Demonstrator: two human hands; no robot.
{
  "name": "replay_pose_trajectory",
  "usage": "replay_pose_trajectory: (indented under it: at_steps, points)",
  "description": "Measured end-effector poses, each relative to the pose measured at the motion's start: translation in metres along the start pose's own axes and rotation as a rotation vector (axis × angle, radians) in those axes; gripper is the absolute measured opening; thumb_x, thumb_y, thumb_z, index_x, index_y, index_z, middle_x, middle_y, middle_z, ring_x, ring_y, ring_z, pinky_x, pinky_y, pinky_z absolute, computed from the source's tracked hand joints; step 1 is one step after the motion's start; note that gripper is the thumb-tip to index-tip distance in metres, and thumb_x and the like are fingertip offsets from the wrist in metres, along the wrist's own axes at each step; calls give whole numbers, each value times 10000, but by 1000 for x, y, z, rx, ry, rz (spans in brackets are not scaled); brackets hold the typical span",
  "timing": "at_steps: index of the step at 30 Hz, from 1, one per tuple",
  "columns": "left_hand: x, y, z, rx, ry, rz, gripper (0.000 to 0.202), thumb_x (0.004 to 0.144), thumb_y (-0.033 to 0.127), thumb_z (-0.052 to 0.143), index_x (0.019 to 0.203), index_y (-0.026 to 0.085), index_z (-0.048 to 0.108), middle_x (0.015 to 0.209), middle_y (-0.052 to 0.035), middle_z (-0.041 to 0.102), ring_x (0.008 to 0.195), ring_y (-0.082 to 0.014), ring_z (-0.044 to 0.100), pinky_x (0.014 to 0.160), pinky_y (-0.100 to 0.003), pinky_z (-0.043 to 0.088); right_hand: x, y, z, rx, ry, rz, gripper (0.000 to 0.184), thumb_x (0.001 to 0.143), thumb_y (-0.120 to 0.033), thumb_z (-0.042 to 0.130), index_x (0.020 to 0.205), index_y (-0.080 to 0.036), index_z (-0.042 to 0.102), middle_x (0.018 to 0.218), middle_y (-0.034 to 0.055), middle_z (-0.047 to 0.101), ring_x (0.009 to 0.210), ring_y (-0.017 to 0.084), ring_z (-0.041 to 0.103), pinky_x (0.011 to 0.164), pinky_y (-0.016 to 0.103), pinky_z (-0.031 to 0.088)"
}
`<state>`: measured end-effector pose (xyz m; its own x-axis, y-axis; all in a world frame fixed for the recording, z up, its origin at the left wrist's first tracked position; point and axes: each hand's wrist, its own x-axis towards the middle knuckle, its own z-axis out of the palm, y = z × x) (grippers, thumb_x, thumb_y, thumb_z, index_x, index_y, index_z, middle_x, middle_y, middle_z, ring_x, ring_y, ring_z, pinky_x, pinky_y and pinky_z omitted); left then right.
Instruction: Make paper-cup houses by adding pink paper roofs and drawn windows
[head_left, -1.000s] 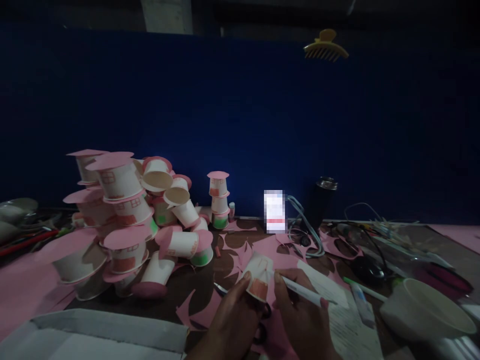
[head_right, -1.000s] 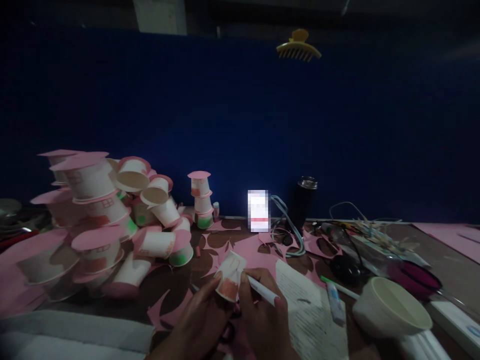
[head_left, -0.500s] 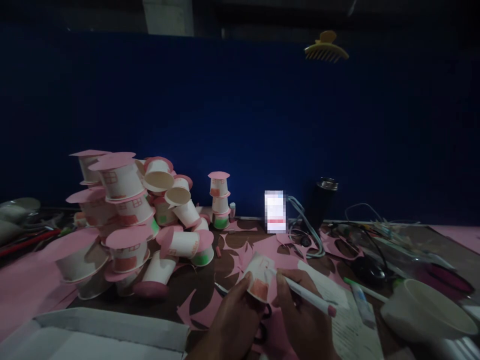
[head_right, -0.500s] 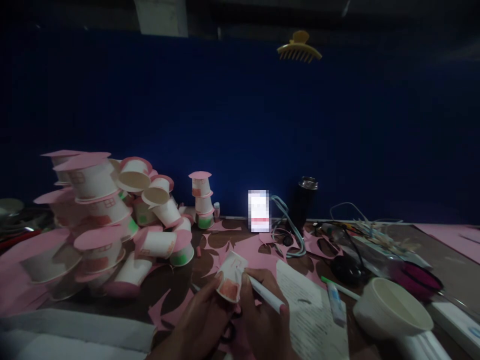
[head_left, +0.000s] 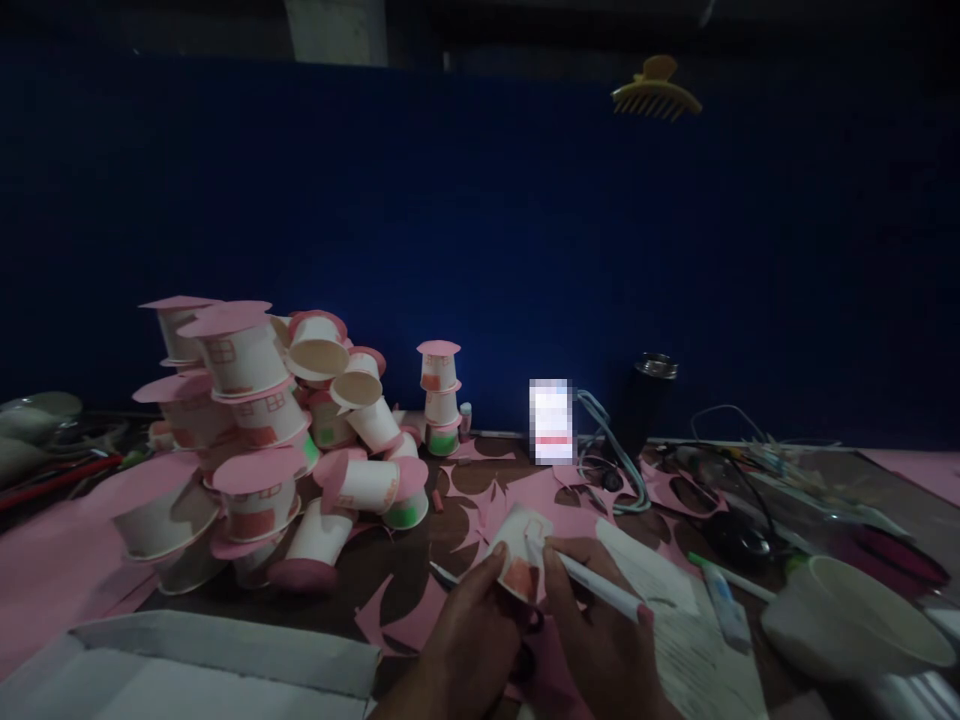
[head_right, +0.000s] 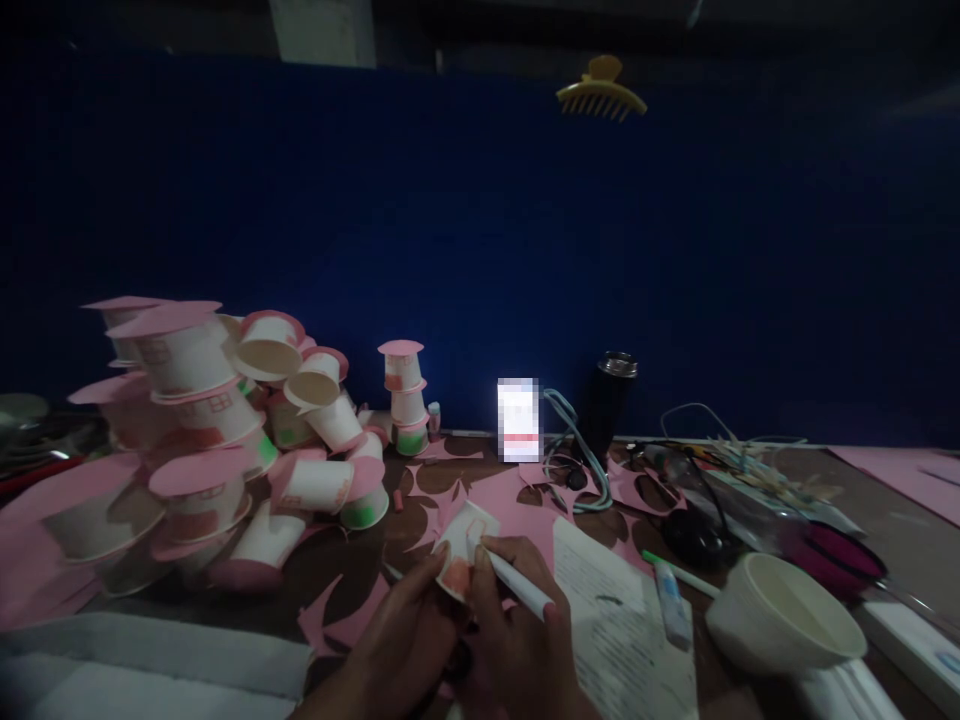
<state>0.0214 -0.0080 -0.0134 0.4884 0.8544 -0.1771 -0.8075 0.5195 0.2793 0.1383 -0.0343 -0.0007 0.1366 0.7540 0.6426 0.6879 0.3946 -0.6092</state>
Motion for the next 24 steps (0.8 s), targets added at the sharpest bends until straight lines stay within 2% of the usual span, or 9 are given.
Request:
replay_pose_trajectory:
  at_steps: [5, 8, 15, 19, 22, 24]
  points:
    - [-1, 0, 0, 3, -17, -23, 204, 846, 227, 547, 926, 82, 668, 929, -108, 693, 940, -201, 619, 877, -306, 446, 3, -1, -1, -31, 36, -124, 220, 882, -395, 471, 852, -247, 631, 756, 43, 685, 690, 168, 667, 583, 254, 529]
    - [-2, 1, -1, -1, -44, -24, 216, 854, 227, 534, 935, 74, 663, 942, -114, 688, 945, -204, 616, 882, -311, 442, 5, -3, -1, -40, 46, -136, 189, 886, -357, 478, 856, -249, 631, 718, 36, 677, 678, 166, 661, 572, 250, 521]
    - [-1, 3, -1, -35, -54, -13, 224, 865, 199, 513, 985, 78, 658, 982, -114, 682, 1021, -192, 590, 940, -291, 414, 7, -2, -7, -96, 44, -223, 173, 882, -275, 484, 883, -269, 656, 831, 44, 700, 722, 152, 663, 542, 221, 488]
    - [0, 4, -2, -28, -26, -9, 215, 856, 214, 529, 963, 89, 667, 992, -108, 686, 985, -193, 607, 951, -306, 414, 2, 6, -6, -226, 34, -325, 225, 873, -207, 458, 906, -284, 667, 794, 39, 704, 686, 153, 661, 528, 221, 477]
    - [0, 4, -4, -22, -30, 3, 222, 857, 211, 524, 981, 93, 665, 1005, -108, 684, 1024, -198, 596, 971, -307, 402, 0, 11, -3, -284, 71, -324, 251, 864, -186, 452, 926, -281, 675, 675, 35, 686, 615, 157, 645, 514, 234, 476]
    - [1, 4, -5, -31, -29, 5, 229, 857, 203, 521, 994, 86, 662, 1009, -113, 684, 1049, -201, 586, 987, -311, 391, 1, 10, -3, -234, 58, -298, 229, 866, -210, 461, 896, -269, 680, 636, 38, 670, 600, 164, 637, 531, 247, 493]
